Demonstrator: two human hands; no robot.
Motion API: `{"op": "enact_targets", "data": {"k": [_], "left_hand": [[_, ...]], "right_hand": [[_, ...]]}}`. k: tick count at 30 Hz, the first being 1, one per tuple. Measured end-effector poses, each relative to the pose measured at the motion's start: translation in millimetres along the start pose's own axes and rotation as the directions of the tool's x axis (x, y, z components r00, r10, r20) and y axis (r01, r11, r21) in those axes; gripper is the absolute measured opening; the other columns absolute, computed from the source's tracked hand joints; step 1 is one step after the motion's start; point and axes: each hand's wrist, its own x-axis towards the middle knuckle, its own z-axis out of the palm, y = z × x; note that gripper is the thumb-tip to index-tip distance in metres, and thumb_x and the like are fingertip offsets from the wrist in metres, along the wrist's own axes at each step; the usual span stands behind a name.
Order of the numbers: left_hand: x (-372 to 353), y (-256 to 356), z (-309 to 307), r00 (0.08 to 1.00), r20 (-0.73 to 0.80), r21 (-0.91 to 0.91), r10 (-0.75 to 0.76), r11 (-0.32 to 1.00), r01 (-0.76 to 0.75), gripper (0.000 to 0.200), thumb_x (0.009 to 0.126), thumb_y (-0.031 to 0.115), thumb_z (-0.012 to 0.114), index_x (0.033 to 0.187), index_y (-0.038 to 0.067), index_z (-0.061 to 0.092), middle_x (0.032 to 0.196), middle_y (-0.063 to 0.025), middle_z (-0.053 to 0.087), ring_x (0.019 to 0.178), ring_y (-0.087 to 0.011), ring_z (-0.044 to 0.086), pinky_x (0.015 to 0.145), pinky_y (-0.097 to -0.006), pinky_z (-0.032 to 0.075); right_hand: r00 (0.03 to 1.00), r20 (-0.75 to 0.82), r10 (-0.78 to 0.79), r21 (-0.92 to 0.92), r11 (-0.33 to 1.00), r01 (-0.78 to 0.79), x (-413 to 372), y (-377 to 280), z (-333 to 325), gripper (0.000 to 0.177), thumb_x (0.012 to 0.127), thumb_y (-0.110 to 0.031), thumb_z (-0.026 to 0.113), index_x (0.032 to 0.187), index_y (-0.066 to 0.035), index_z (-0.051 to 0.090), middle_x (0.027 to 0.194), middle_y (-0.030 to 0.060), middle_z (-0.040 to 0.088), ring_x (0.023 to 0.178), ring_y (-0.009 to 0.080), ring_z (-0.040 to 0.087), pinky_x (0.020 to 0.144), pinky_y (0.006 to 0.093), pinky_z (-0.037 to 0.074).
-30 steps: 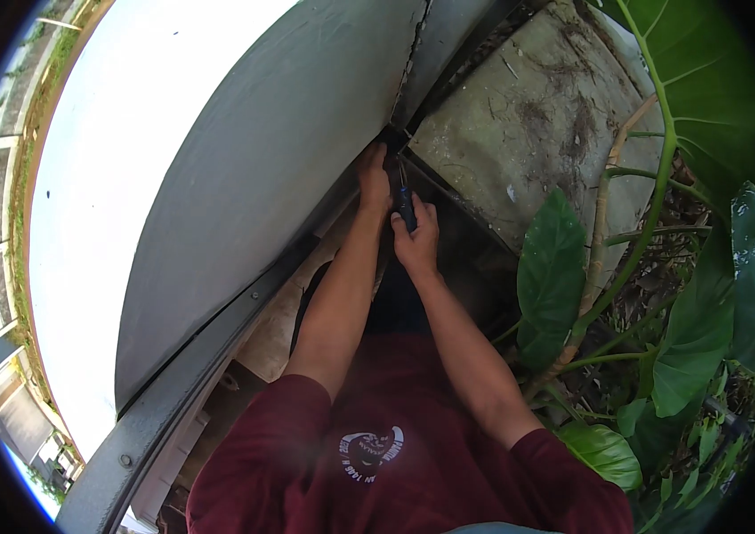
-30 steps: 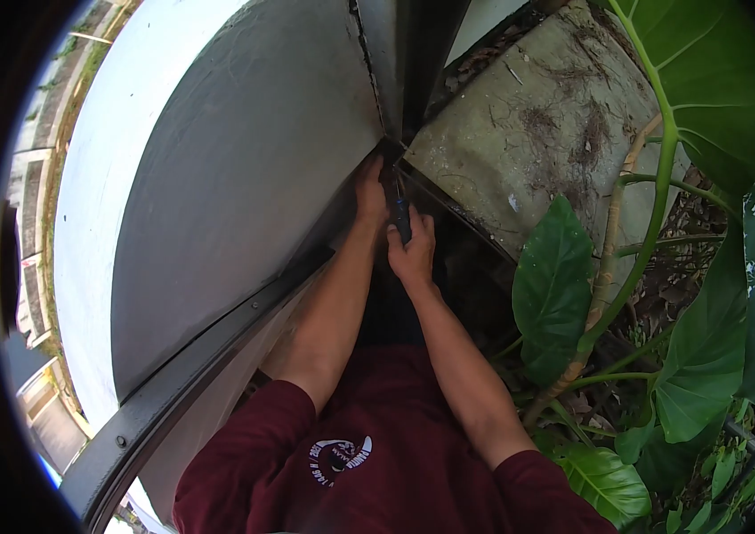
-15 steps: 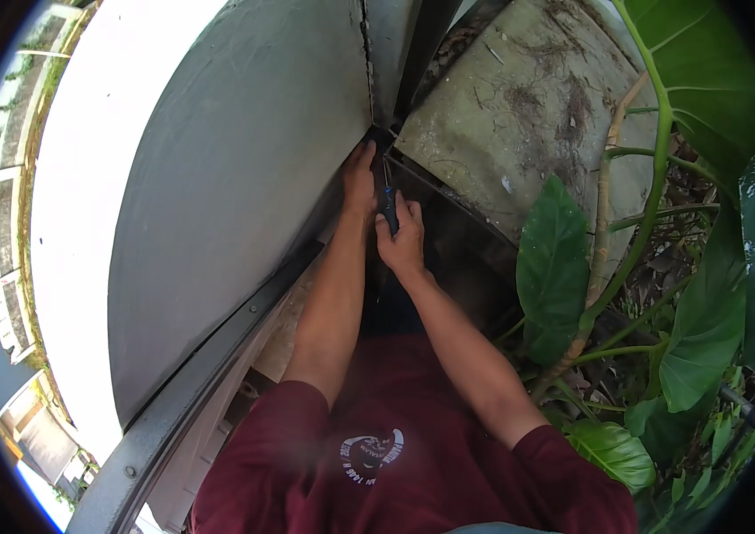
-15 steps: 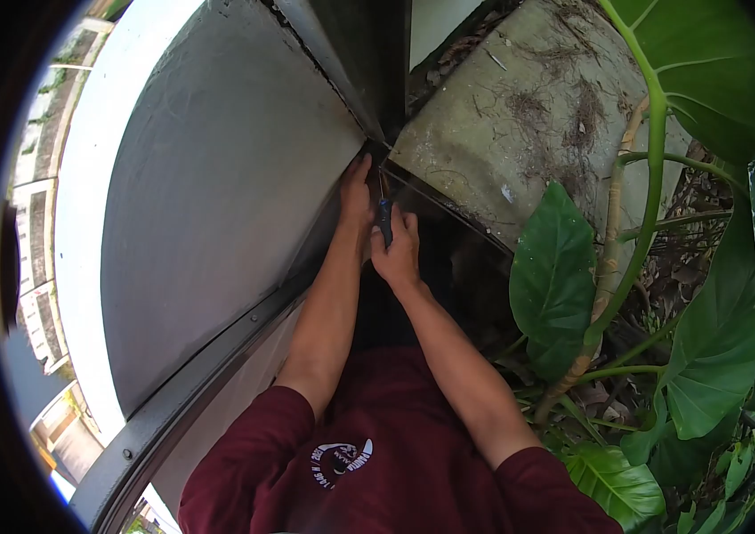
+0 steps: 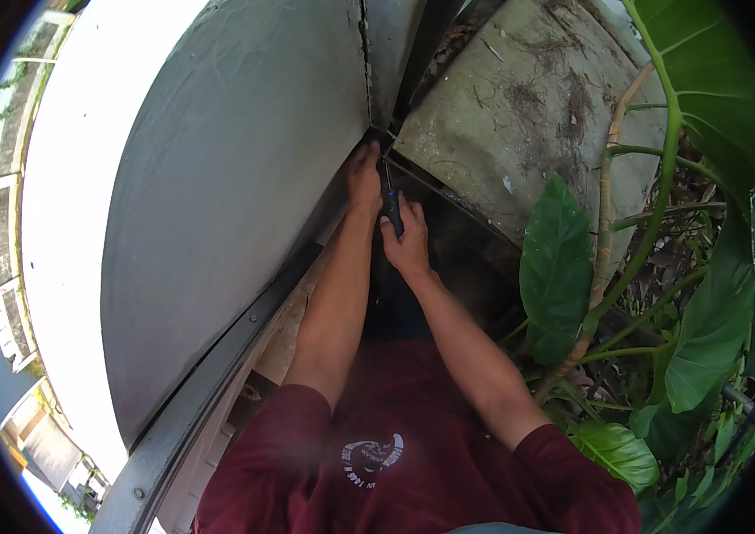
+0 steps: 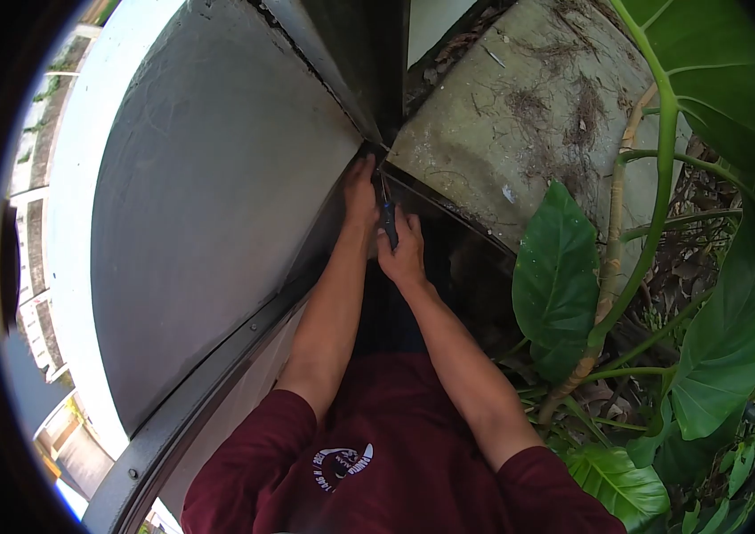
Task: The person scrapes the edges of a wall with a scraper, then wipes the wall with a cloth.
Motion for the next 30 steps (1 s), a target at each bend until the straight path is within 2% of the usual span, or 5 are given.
{"op": "enact_targets", "data": {"k": [4, 13, 16, 22, 30], "left_hand": [[6.7, -5.3, 3.6, 0.989, -0.120, 0.113, 0.091, 0.991, -0.078, 0.023, 0.092, 0.022, 0.064, 0.098, 0.000, 0.066, 0.088, -0.0028, 0.064, 0.080, -0.0110, 0.054, 0.073, -0.0273, 0.043], [10.3, -13.0, -1.1, 0.999, 0.026, -0.158, 0.024, 0.987, -0.020, 0.016, 0.090, 0.019, 0.066, 0.082, 0.005, 0.065, 0.078, -0.0008, 0.061, 0.074, -0.0122, 0.055, 0.070, -0.0275, 0.044], [17.8, -16.6, -4.3, 0.999, 0.032, -0.173, -0.043, 0.984, 0.048, 0.042, 0.088, 0.021, 0.069, 0.118, -0.005, 0.056, 0.109, -0.0124, 0.062, 0.099, -0.0209, 0.057, 0.089, -0.0346, 0.046], [-1.5, -13.8, 1.1, 0.995, 0.102, -0.377, -0.003, 0.925, 0.041, 0.058, 0.090, 0.021, 0.067, 0.134, -0.008, 0.044, 0.121, -0.0161, 0.059, 0.111, -0.0230, 0.054, 0.099, -0.0342, 0.040], [-2.8, -9.9, -7.6, 0.986, 0.022, 0.196, 0.165, 0.966, -0.166, 0.057, 0.090, 0.026, 0.068, 0.130, -0.011, 0.049, 0.130, -0.0182, 0.056, 0.120, -0.0200, 0.050, 0.102, -0.0304, 0.036]], "right_hand": [[0.998, 0.032, 0.063, -0.022, 0.998, -0.062, 2.5, 3.0, 3.8, 0.051, 0.082, -0.005, 0.061, 0.130, 0.006, 0.049, 0.097, 0.0190, 0.054, 0.089, 0.0319, 0.058, 0.080, 0.0350, 0.048], [0.998, 0.050, 0.042, -0.006, 0.999, -0.041, -0.1, 1.1, -5.8, 0.054, 0.081, -0.006, 0.062, 0.131, 0.007, 0.047, 0.100, 0.0194, 0.054, 0.091, 0.0340, 0.058, 0.082, 0.0361, 0.047], [0.997, 0.062, 0.036, -0.027, 0.999, -0.034, 0.7, 5.6, -6.4, 0.055, 0.080, -0.005, 0.062, 0.131, 0.009, 0.046, 0.101, 0.0206, 0.053, 0.092, 0.0348, 0.058, 0.081, 0.0368, 0.048], [0.996, 0.086, 0.038, -0.022, 0.999, -0.036, 2.0, 1.7, -17.8, 0.057, 0.079, -0.005, 0.061, 0.132, 0.009, 0.045, 0.102, 0.0227, 0.052, 0.092, 0.0374, 0.057, 0.081, 0.0388, 0.048], [0.995, 0.102, 0.017, -0.052, 0.999, -0.012, 3.9, 19.7, -21.1, 0.055, 0.079, -0.006, 0.061, 0.130, 0.009, 0.046, 0.103, 0.0222, 0.052, 0.093, 0.0379, 0.057, 0.083, 0.0390, 0.048]]}}
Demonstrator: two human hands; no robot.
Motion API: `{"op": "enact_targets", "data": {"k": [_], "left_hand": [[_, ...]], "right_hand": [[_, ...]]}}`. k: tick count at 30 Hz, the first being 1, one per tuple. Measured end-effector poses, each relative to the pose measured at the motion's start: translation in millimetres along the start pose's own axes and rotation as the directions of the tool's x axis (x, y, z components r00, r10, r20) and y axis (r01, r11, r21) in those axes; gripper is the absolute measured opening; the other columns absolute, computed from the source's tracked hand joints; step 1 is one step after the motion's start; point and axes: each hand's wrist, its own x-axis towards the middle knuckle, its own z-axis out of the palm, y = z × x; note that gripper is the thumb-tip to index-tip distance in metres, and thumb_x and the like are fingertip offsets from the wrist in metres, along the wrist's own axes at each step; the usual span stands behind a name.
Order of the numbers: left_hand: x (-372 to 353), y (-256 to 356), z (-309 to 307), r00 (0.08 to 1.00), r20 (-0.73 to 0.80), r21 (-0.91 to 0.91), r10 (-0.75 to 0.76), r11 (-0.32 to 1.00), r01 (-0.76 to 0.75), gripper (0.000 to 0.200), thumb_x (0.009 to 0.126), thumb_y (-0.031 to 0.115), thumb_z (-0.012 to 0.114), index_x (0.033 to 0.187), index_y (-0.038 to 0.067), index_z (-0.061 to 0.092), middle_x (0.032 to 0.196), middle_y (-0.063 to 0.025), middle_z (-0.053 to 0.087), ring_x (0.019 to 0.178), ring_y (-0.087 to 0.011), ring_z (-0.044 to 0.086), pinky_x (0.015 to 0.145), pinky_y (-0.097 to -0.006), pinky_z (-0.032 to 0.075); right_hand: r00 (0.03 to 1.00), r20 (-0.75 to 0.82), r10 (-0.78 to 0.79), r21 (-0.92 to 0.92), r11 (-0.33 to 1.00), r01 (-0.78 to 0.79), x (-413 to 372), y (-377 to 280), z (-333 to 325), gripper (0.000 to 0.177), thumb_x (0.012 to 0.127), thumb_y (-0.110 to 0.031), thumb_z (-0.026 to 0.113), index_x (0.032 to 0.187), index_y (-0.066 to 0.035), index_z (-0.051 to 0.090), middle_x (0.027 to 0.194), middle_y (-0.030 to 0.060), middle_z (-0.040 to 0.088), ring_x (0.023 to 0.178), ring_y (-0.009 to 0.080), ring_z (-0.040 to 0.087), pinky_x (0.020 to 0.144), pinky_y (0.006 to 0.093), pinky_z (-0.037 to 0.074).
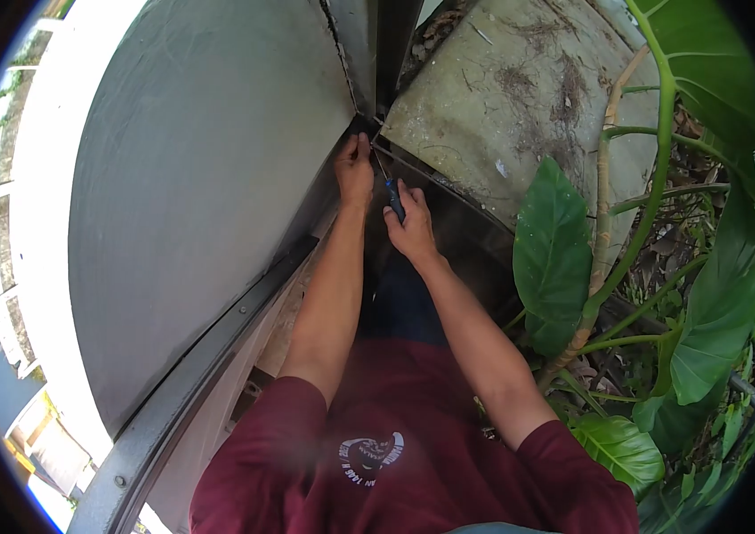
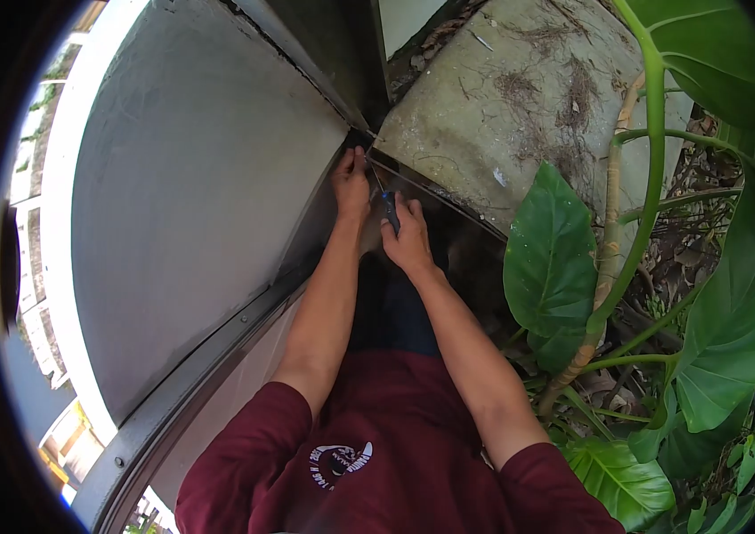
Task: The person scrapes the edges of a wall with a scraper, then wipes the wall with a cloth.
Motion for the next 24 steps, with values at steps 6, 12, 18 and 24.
{"op": "enact_targets", "data": {"k": [6, 12, 18, 24], "left_hand": [[7.5, -4.8, -2.0, 0.998, 0.019, -0.097, 0.066, 0.993, -0.064, 0.052, 0.090, 0.024, 0.067, 0.126, -0.011, 0.053, 0.125, -0.0182, 0.059, 0.114, -0.0190, 0.055, 0.100, -0.0287, 0.038], [7.7, -10.7, 0.2, 0.995, -0.042, 0.084, -0.096, 0.992, 0.099, 0.046, 0.093, 0.021, 0.061, 0.127, -0.009, 0.053, 0.126, -0.0179, 0.059, 0.113, -0.0196, 0.055, 0.100, -0.0289, 0.037], [-3.8, -6.9, 9.4, 0.988, -0.047, -0.082, -0.145, 0.987, 0.141, 0.047, 0.094, 0.020, 0.058, 0.132, -0.008, 0.049, 0.120, -0.0139, 0.062, 0.107, -0.0161, 0.055, 0.095, -0.0291, 0.040], [12.8, -30.5, 5.9, 0.984, 0.053, -0.124, -0.170, 0.977, 0.175, 0.046, 0.098, 0.023, 0.051, 0.136, -0.003, 0.046, 0.119, -0.0072, 0.061, 0.103, -0.0158, 0.055, 0.082, -0.0315, 0.046]], "right_hand": [[1.000, 0.007, -0.022, 0.034, 0.999, 0.022, 3.5, -7.4, -3.7, 0.054, 0.079, -0.007, 0.061, 0.128, 0.010, 0.048, 0.101, 0.0229, 0.053, 0.093, 0.0393, 0.057, 0.085, 0.0398, 0.047], [0.989, 0.057, 0.137, -0.088, 0.987, -0.131, 8.9, 2.7, 8.8, 0.053, 0.081, -0.011, 0.061, 0.128, 0.009, 0.049, 0.099, 0.0215, 0.055, 0.094, 0.0368, 0.057, 0.085, 0.0381, 0.046], [0.990, 0.059, 0.126, -0.086, 0.989, -0.121, 5.5, 1.9, -3.2, 0.052, 0.081, -0.012, 0.061, 0.129, 0.008, 0.049, 0.100, 0.0227, 0.055, 0.096, 0.0384, 0.057, 0.086, 0.0387, 0.046], [0.994, 0.038, 0.106, -0.040, 0.994, -0.104, 13.7, 7.6, -2.3, 0.052, 0.081, -0.011, 0.061, 0.129, 0.007, 0.050, 0.103, 0.0229, 0.055, 0.097, 0.0389, 0.057, 0.088, 0.0395, 0.046]]}}
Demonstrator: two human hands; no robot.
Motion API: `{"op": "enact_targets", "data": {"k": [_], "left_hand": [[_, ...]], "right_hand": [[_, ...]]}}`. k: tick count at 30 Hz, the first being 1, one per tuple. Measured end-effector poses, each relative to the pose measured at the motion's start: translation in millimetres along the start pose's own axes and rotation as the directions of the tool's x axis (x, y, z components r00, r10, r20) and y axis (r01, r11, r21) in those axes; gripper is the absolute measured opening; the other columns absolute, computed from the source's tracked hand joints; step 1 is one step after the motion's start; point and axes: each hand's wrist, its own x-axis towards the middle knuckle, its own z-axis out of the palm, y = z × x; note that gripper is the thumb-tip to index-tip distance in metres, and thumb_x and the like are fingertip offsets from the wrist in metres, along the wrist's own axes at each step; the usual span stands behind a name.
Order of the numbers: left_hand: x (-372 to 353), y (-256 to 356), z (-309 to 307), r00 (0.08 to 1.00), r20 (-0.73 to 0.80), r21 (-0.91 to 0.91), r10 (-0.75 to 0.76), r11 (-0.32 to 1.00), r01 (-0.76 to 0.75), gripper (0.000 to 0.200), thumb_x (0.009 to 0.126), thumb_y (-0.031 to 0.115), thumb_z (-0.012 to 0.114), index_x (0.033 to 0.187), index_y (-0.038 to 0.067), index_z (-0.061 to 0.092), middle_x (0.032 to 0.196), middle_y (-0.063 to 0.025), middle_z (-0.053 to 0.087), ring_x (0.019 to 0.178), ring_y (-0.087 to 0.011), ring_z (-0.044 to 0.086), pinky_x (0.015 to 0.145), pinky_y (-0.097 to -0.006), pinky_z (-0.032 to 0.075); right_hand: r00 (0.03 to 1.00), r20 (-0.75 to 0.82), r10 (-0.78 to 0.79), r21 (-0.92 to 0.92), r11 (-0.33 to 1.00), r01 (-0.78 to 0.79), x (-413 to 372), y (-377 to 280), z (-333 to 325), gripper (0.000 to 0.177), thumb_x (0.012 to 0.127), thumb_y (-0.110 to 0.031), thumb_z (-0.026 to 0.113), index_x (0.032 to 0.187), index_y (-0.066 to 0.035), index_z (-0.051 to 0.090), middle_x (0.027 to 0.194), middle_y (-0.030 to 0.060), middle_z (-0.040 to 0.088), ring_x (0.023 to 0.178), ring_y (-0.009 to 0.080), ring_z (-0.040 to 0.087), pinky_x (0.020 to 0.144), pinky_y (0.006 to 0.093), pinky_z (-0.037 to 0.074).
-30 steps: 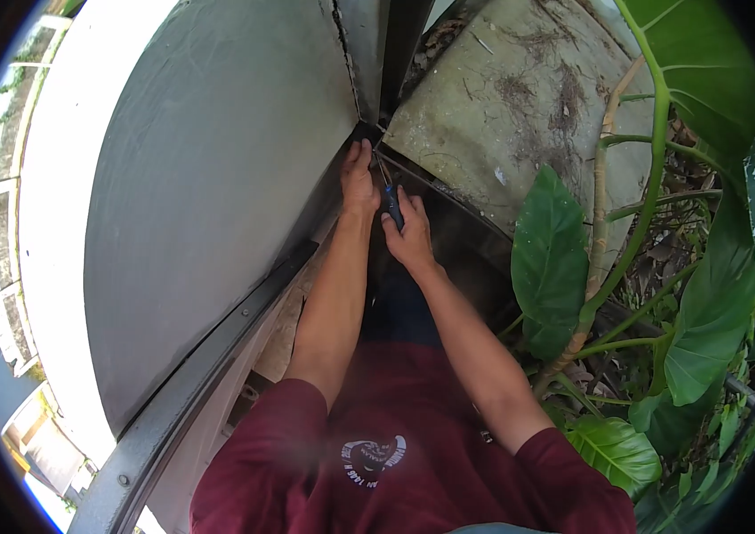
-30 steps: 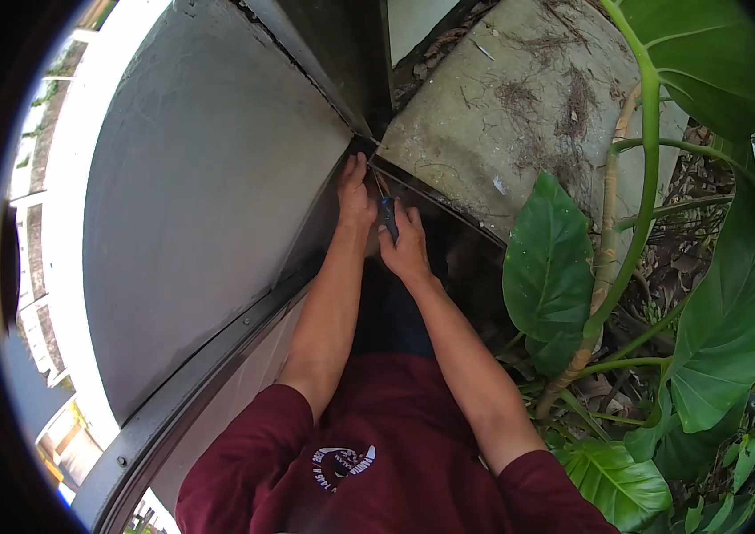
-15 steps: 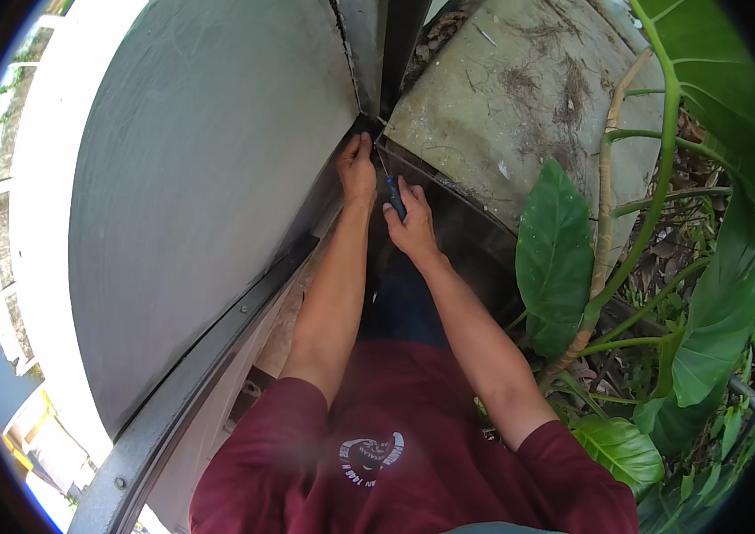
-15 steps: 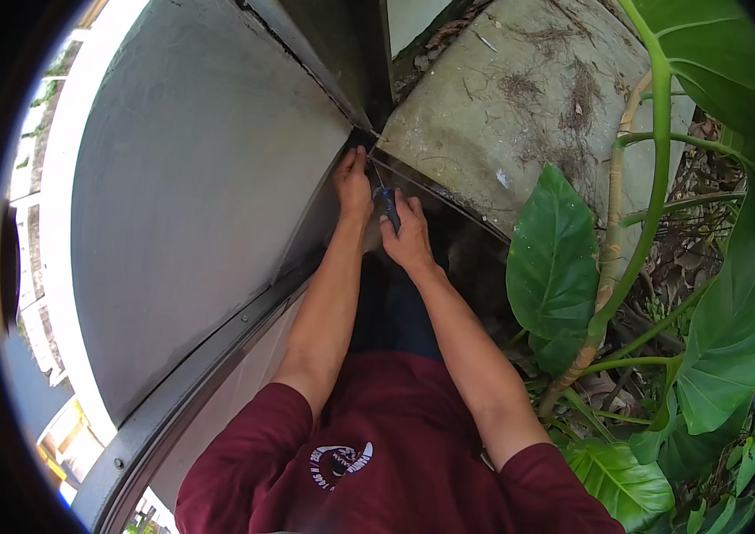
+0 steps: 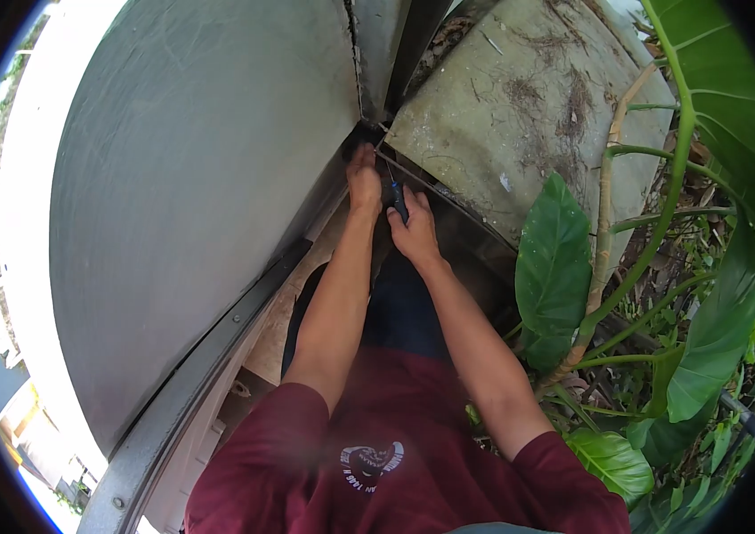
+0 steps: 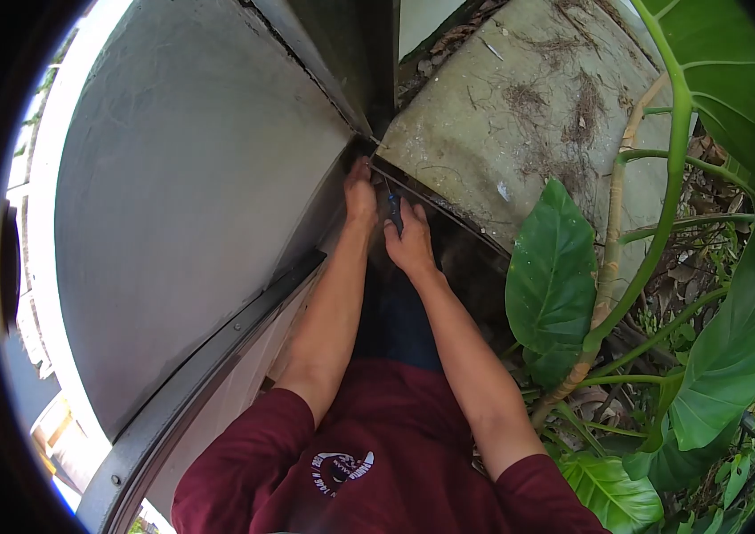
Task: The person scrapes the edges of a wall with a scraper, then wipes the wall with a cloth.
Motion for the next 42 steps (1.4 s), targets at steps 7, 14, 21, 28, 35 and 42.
{"op": "enact_targets", "data": {"k": [7, 14, 21, 28, 35, 42], "left_hand": [[-5.8, 3.8, 1.7, 0.994, -0.008, -0.099, -0.106, 0.990, 0.104, 0.040, 0.099, 0.025, 0.045, 0.134, 0.006, 0.049, 0.111, -0.0037, 0.062, 0.093, -0.0175, 0.056, 0.067, -0.0333, 0.046], [24.2, -16.5, -3.1, 0.984, -0.068, 0.051, -0.165, 0.984, 0.168, 0.032, 0.099, 0.025, 0.047, 0.122, 0.006, 0.058, 0.104, -0.0043, 0.063, 0.082, -0.0157, 0.056, 0.065, -0.0320, 0.044], [38.0, -50.1, -18.4, 0.994, -0.005, 0.266, 0.111, 0.958, -0.106, 0.047, 0.098, 0.035, 0.049, 0.132, 0.002, 0.054, 0.129, -0.0105, 0.054, 0.093, -0.0163, 0.057, 0.064, -0.0300, 0.049], [-5.8, -0.7, 3.5, 0.999, -0.044, 0.136, 0.030, 0.990, -0.023, 0.046, 0.099, 0.035, 0.049, 0.132, 0.003, 0.054, 0.121, -0.0059, 0.055, 0.100, -0.0128, 0.054, 0.065, -0.0263, 0.045], [1.9, -2.3, -12.0, 0.997, 0.057, 0.055, 0.050, 0.997, -0.053, 0.039, 0.097, 0.034, 0.053, 0.117, 0.001, 0.061, 0.099, -0.0020, 0.062, 0.084, -0.0094, 0.055, 0.062, -0.0249, 0.045], [1.6, 8.2, -21.5, 0.997, 0.073, 0.006, 0.017, 1.000, -0.018, 0.040, 0.093, 0.033, 0.061, 0.116, 0.001, 0.062, 0.099, -0.0027, 0.064, 0.087, -0.0118, 0.056, 0.068, -0.0273, 0.049]], "right_hand": [[1.000, -0.006, 0.016, -0.090, 0.996, -0.017, 3.8, 12.1, 1.6, 0.052, 0.082, -0.013, 0.061, 0.129, 0.006, 0.050, 0.107, 0.0254, 0.055, 0.101, 0.0407, 0.056, 0.090, 0.0408, 0.045], [0.999, 0.028, 0.019, -0.169, 0.986, -0.014, 5.6, 21.9, 7.6, 0.052, 0.081, -0.014, 0.061, 0.128, 0.006, 0.050, 0.106, 0.0254, 0.055, 0.102, 0.0408, 0.056, 0.091, 0.0408, 0.044], [0.997, 0.037, 0.070, -0.083, 0.994, -0.066, 0.9, 3.5, -3.3, 0.053, 0.081, -0.015, 0.061, 0.128, 0.007, 0.051, 0.107, 0.0252, 0.055, 0.103, 0.0401, 0.056, 0.092, 0.0401, 0.044], [0.996, 0.048, 0.072, -0.100, 0.993, -0.067, 1.6, 7.1, -5.4, 0.054, 0.082, -0.015, 0.061, 0.129, 0.007, 0.049, 0.108, 0.0250, 0.055, 0.105, 0.0399, 0.056, 0.093, 0.0397, 0.044], [0.999, 0.034, 0.040, -0.076, 0.996, -0.038, -0.4, -4.9, -6.5, 0.052, 0.083, -0.016, 0.062, 0.128, 0.007, 0.051, 0.105, 0.0220, 0.056, 0.099, 0.0370, 0.057, 0.089, 0.0378, 0.045], [0.999, -0.032, 0.032, -0.087, 0.996, -0.034, -10.9, -17.9, -0.2, 0.048, 0.082, -0.015, 0.061, 0.124, 0.008, 0.054, 0.100, 0.0209, 0.056, 0.093, 0.0361, 0.058, 0.085, 0.0383, 0.046]]}}
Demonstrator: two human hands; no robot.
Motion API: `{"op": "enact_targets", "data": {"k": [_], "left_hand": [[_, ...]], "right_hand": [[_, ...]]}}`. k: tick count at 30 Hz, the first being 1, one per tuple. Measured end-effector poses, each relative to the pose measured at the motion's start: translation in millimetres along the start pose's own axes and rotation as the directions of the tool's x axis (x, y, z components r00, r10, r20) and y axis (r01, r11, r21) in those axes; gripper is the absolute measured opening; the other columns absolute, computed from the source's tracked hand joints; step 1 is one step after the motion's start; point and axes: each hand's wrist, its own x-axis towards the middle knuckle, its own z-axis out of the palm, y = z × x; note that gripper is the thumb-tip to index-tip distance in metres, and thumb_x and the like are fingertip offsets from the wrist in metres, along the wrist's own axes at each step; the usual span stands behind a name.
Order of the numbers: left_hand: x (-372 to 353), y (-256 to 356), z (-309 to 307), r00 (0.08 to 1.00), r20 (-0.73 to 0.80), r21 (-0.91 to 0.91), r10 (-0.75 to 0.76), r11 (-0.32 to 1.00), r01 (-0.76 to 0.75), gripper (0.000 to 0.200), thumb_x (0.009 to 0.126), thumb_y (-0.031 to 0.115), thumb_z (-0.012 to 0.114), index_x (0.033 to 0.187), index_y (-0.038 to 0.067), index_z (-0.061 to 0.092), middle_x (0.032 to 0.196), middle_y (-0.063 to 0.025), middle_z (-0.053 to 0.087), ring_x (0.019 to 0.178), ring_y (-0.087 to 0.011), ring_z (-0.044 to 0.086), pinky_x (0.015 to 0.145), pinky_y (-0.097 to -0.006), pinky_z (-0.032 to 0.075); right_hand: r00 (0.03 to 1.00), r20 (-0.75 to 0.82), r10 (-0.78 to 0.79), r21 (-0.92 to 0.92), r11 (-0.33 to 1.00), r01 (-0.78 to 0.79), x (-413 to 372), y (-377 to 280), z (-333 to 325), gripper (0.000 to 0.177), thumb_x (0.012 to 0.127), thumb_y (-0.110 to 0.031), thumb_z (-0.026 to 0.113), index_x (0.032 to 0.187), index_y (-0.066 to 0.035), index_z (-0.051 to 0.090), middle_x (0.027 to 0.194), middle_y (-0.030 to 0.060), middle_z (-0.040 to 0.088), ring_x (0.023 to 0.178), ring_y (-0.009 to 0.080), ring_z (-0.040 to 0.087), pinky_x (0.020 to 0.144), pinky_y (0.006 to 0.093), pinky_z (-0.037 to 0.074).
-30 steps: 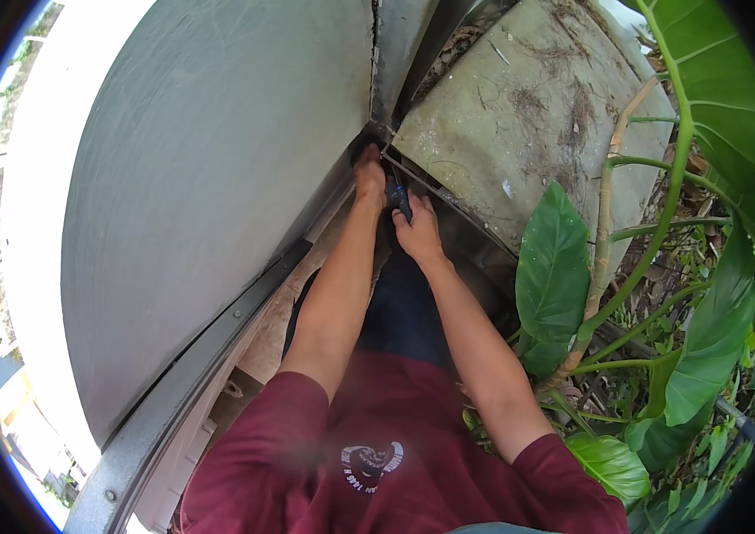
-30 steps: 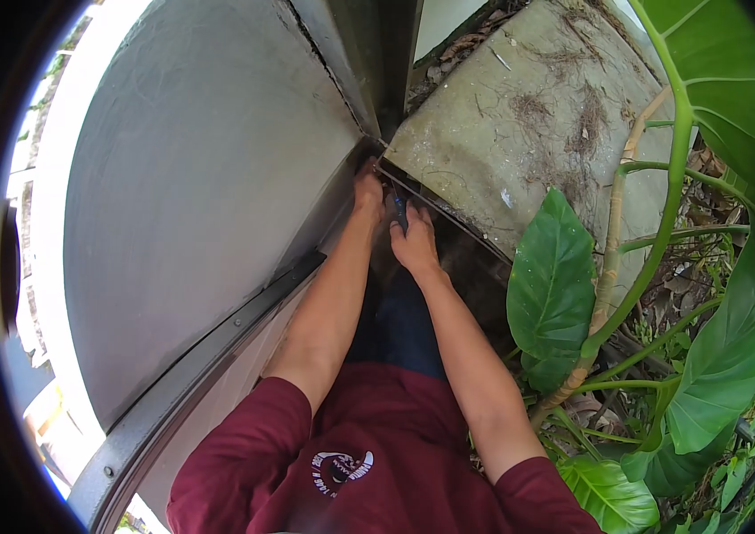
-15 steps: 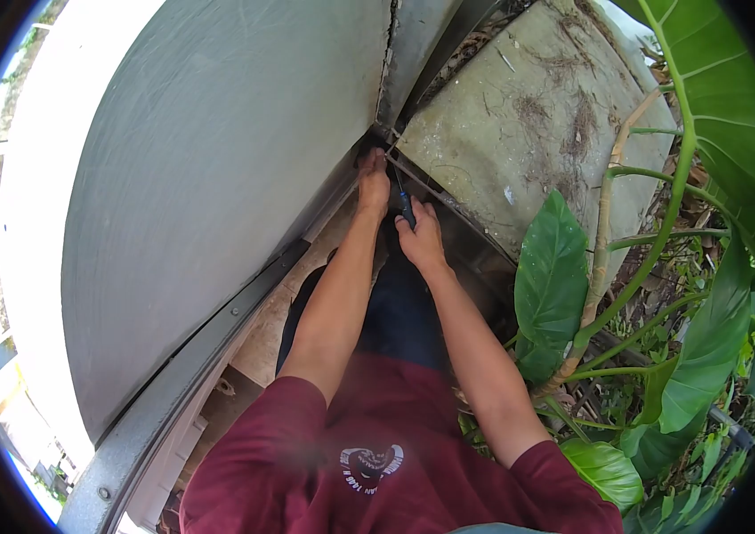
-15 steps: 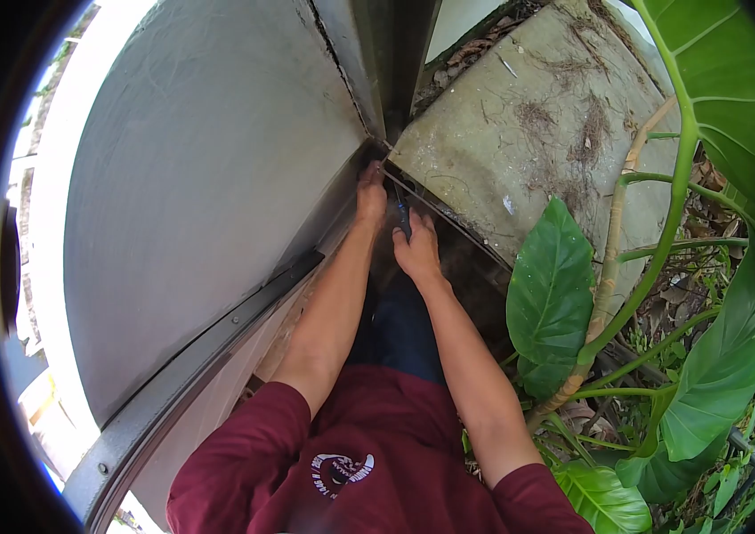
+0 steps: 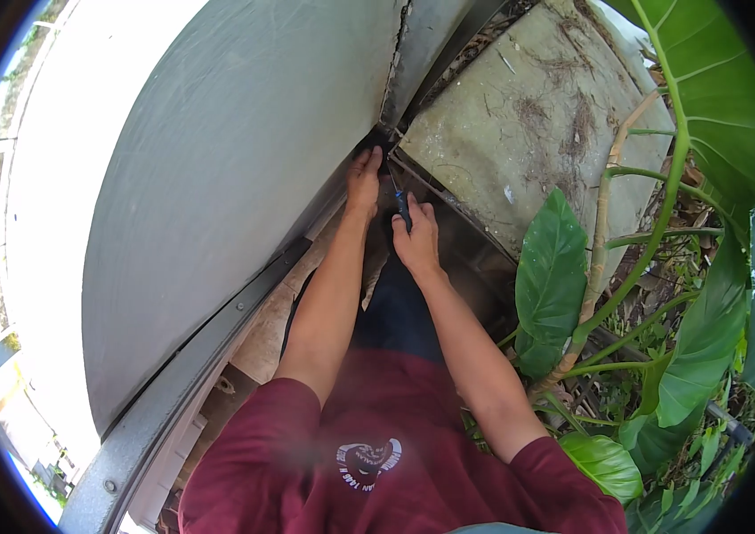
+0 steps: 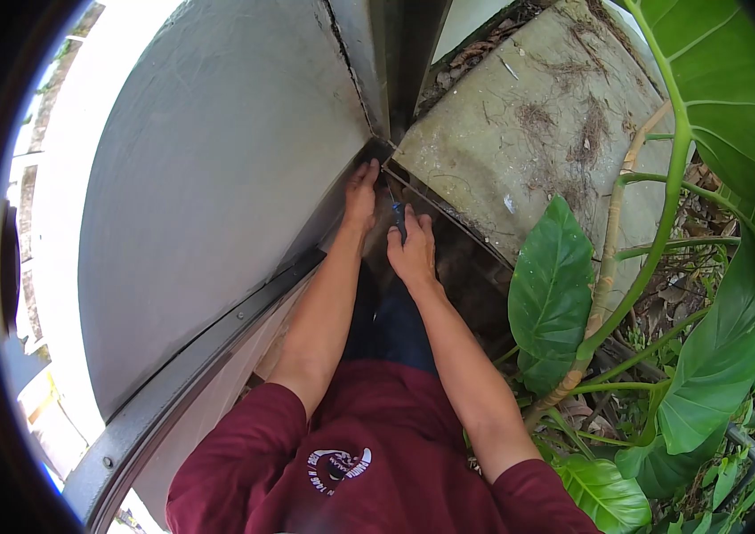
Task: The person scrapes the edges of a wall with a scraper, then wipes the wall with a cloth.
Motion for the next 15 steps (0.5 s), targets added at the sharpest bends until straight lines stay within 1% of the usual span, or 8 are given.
{"op": "enact_targets", "data": {"k": [3, 6, 7, 8, 9, 10, 12, 15], "left_hand": [[-1.1, -2.9, -0.3, 0.994, -0.098, 0.044, 0.053, 0.998, -0.049, 0.037, 0.092, 0.034, 0.063, 0.110, 0.002, 0.064, 0.098, -0.0016, 0.063, 0.087, -0.0128, 0.056, 0.069, -0.0291, 0.049], [5.2, -9.9, -5.2, 0.982, -0.137, 0.084, 0.128, 0.989, -0.118, 0.034, 0.092, 0.034, 0.063, 0.097, 0.001, 0.065, 0.088, 0.0007, 0.061, 0.081, -0.0121, 0.055, 0.067, -0.0305, 0.047], [6.1, -10.7, -8.0, 0.979, -0.129, 0.099, 0.157, 0.984, -0.145, 0.034, 0.092, 0.034, 0.063, 0.092, 0.001, 0.065, 0.085, 0.0015, 0.061, 0.078, -0.0117, 0.055, 0.066, -0.0309, 0.047], [6.6, -10.2, -13.8, 0.979, -0.076, 0.235, 0.191, 0.957, -0.168, 0.034, 0.092, 0.034, 0.062, 0.091, 0.000, 0.065, 0.082, 0.0001, 0.060, 0.077, -0.0110, 0.054, 0.066, -0.0319, 0.046], [4.4, -2.4, -17.9, 0.976, -0.017, 0.364, 0.217, 0.910, -0.196, 0.035, 0.093, 0.034, 0.062, 0.089, -0.001, 0.064, 0.079, -0.0013, 0.059, 0.075, -0.0103, 0.054, 0.066, -0.0329, 0.045], [-2.2, 6.9, -18.3, 0.972, 0.044, 0.484, 0.233, 0.846, -0.225, 0.036, 0.093, 0.034, 0.062, 0.087, -0.002, 0.064, 0.076, -0.0027, 0.059, 0.074, -0.0096, 0.054, 0.065, -0.0338, 0.044], [-15.0, 26.5, -13.3, 0.959, 0.100, 0.629, 0.264, 0.731, -0.267, 0.034, 0.093, 0.030, 0.060, 0.086, -0.002, 0.063, 0.071, -0.0107, 0.059, 0.069, -0.0164, 0.057, 0.064, -0.0369, 0.044], [-25.5, 35.2, -10.0, 0.876, 0.243, 0.766, 0.416, 0.473, -0.436, 0.029, 0.093, 0.025, 0.058, 0.084, -0.002, 0.062, 0.069, -0.0203, 0.058, 0.067, -0.0317, 0.059, 0.064, -0.0420, 0.043]], "right_hand": [[0.996, -0.093, 0.004, -0.041, 0.999, -0.008, -9.8, -1.4, 8.6, 0.049, 0.081, -0.013, 0.062, 0.124, 0.009, 0.053, 0.099, 0.0205, 0.056, 0.095, 0.0359, 0.057, 0.086, 0.0382, 0.046], [0.998, -0.056, 0.004, -0.121, 0.993, -0.011, -12.1, 14.3, 18.6, 0.051, 0.081, -0.013, 0.063, 0.126, 0.009, 0.049, 0.098, 0.0174, 0.056, 0.082, 0.0293, 0.062, 0.068, 0.0361, 0.050], [0.981, 0.015, 0.195, 0.090, 0.977, -0.196, -13.2, -1.4, 13.3, 0.052, 0.082, -0.013, 0.063, 0.127, 0.008, 0.048, 0.096, 0.0157, 0.057, 0.075, 0.0255, 0.061, 0.060, 0.0340, 0.049], [0.925, 0.123, 0.359, 0.281, 0.881, -0.379, -14.8, -17.2, 7.2, 0.052, 0.082, -0.013, 0.063, 0.127, 0.008, 0.046, 0.094, 0.0140, 0.057, 0.069, 0.0218, 0.060, 0.052, 0.0318, 0.047], [0.839, 0.257, 0.480, 0.437, 0.716, -0.544, -15.4, -29.6, 2.5, 0.053, 0.083, -0.013, 0.063, 0.128, 0.007, 0.045, 0.092, 0.0123, 0.057, 0.063, 0.0180, 0.060, 0.045, 0.0297, 0.045], [0.832, 0.262, 0.490, 0.436, 0.709, -0.555, -19.0, -28.3, 3.5, 0.052, 0.083, -0.012, 0.063, 0.128, 0.006, 0.045, 0.091, 0.0110, 0.057, 0.059, 0.0152, 0.057, 0.041, 0.0275, 0.042], [0.822, 0.271, 0.502, 0.435, 0.698, -0.569, -23.2, -27.6, 4.8, 0.050, 0.085, -0.012, 0.062, 0.128, 0.005, 0.044, 0.087, 0.0083, 0.057, 0.051, 0.0097, 0.053, 0.033, 0.0230, 0.035], [0.792, 0.290, 0.537, 0.453, 0.652, -0.608, -30.0, -30.9, -0.9, 0.048, 0.086, -0.010, 0.061, 0.128, 0.005, 0.042, 0.082, 0.0071, 0.057, 0.053, 0.0104, 0.052, 0.036, 0.0237, 0.038]]}}
